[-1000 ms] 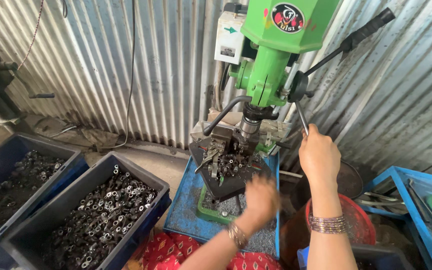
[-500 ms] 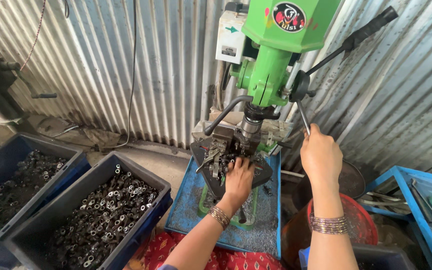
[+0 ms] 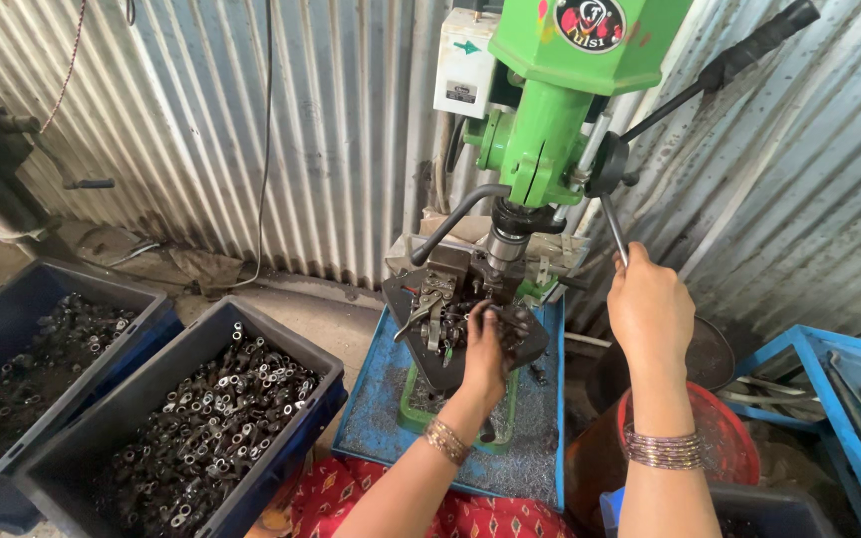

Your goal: The person operates a bench drill press to drill holes in small black metal components. They hold each part in a fixture on the drill table, pull the drill handle down to drill, release the part, and place the drilled piece into a bin filled with similar parts, repeating the cycle.

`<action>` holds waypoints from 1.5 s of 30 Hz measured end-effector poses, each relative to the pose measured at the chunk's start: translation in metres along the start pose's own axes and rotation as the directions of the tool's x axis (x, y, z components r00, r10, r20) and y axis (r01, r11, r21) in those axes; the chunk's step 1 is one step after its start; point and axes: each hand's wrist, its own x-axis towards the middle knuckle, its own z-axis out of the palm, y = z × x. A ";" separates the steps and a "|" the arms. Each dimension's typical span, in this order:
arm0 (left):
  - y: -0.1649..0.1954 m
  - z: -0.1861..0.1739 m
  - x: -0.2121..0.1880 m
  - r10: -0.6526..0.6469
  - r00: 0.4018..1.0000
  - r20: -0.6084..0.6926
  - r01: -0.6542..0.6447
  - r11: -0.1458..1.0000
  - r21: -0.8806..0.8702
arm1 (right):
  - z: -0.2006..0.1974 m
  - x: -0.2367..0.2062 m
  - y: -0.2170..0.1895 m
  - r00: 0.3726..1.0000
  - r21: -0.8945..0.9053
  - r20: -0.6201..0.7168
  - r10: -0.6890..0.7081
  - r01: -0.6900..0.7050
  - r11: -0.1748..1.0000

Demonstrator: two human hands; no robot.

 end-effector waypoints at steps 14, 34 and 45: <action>-0.014 0.010 0.038 0.278 0.954 -0.109 -0.298 0.917 -0.266 | 0.009 0.006 -0.002 1.000 -0.017 0.015 0.008 -0.008 1.000; 0.124 -0.017 -0.030 0.726 0.588 0.356 -0.402 -0.119 0.908 | 0.012 0.010 -0.007 1.000 -0.041 -0.006 -0.011 0.010 0.999; 0.194 -0.025 0.060 0.586 0.527 0.615 -0.462 -0.410 0.786 | 0.027 0.022 -0.013 0.997 -0.091 -0.070 -0.034 0.028 0.995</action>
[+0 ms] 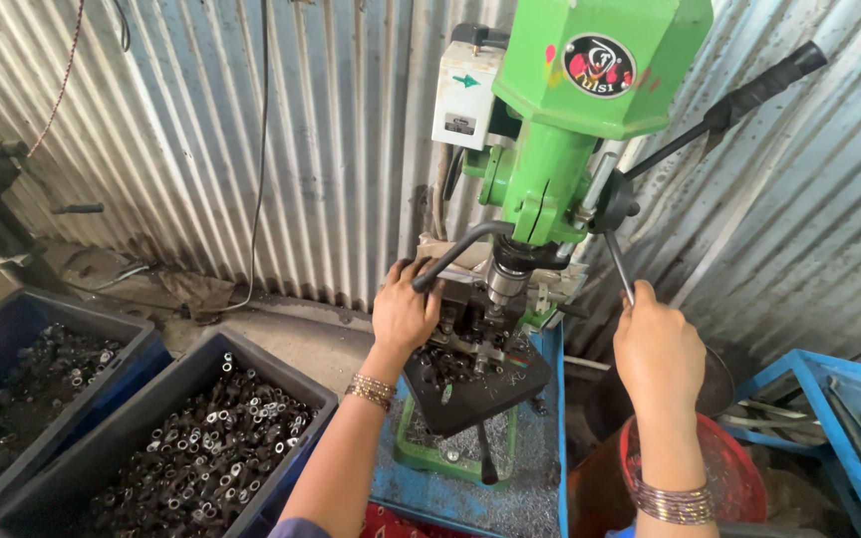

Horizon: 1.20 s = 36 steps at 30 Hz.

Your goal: The person operates a bench drill press to drill holes in small black metal components. They hold each part in a fixture on the drill table, pull the drill handle down to drill, release the part, and place the drilled piece into a bin filled with similar parts, repeating the cycle.

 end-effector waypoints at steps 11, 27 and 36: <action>-0.016 0.009 0.000 -0.217 0.938 0.270 0.199 0.976 0.093 | 0.063 0.000 0.003 0.962 -0.147 -0.251 -0.109 0.073 0.986; -0.029 0.020 0.000 -0.167 0.947 0.276 0.139 0.983 0.116 | 0.104 0.009 0.010 0.924 -0.204 -0.353 -0.144 0.075 0.976; -0.024 0.021 0.000 -0.202 0.944 0.262 0.171 0.976 0.138 | 0.112 0.013 0.013 0.923 -0.189 -0.360 -0.139 0.074 0.979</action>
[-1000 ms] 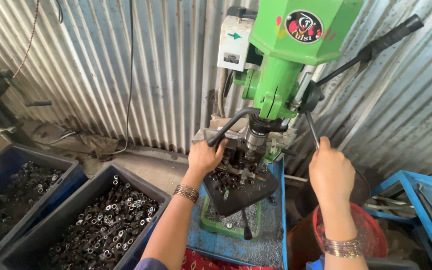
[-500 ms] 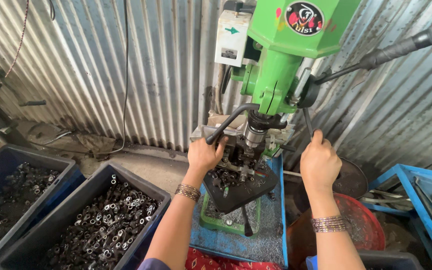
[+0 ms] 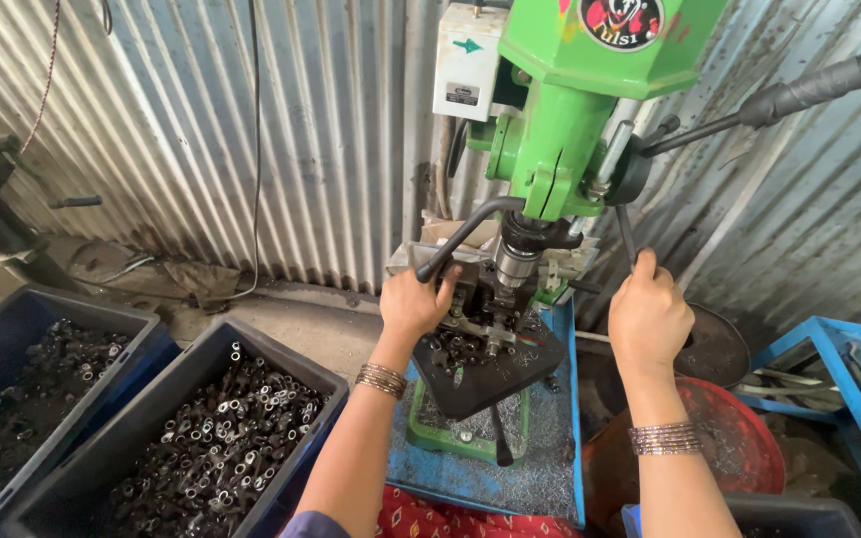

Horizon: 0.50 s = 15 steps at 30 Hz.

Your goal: The person operates a bench drill press to drill holes in small black metal components. They hold each part in a fixture on the drill table, pull the drill handle down to drill, release the part, and place the drilled piece into a bin filled with similar parts, repeating the cycle.

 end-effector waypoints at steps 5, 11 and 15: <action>0.004 0.005 -0.001 -0.029 0.999 -0.038 0.029 1.000 -0.009 | 0.004 0.001 0.004 0.999 -0.016 -0.034 -0.004 0.003 1.000; 0.006 0.011 -0.002 -0.077 0.996 0.046 0.074 0.995 0.061 | 0.007 -0.001 0.009 0.998 -0.037 -0.058 -0.013 0.011 0.999; 0.009 0.010 -0.003 -0.014 0.999 -0.029 0.015 1.000 0.024 | 0.008 -0.002 0.011 0.996 -0.032 -0.084 -0.022 0.019 0.999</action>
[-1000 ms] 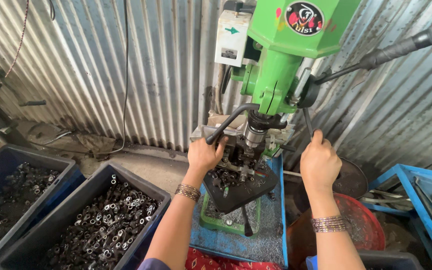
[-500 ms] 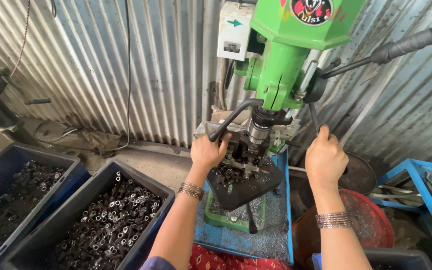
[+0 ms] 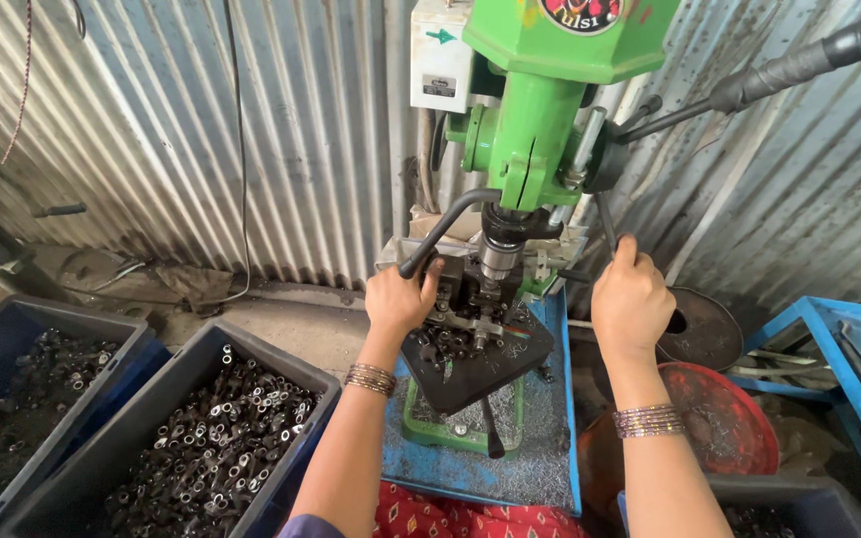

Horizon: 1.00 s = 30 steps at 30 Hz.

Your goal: The person operates a bench drill press to drill holes in small black metal components. They hold each part in a fixture on the drill table, pull the drill handle down to drill, release the part, and place the drilled piece into a bin filled with similar parts, repeating the cycle.

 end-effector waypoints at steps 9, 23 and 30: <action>0.002 -0.004 -0.003 0.004 1.000 -0.030 -0.004 1.000 0.001 | 0.003 -0.001 -0.001 1.000 0.012 -0.012 0.015 -0.015 1.000; 0.001 -0.004 0.002 -0.042 0.999 0.015 0.042 0.999 0.001 | 0.009 0.001 -0.004 1.000 0.038 -0.002 0.019 -0.019 0.999; -0.001 -0.001 0.003 -0.010 1.000 -0.027 0.009 1.000 -0.015 | 0.012 0.003 -0.005 1.000 0.060 -0.022 0.021 -0.019 0.998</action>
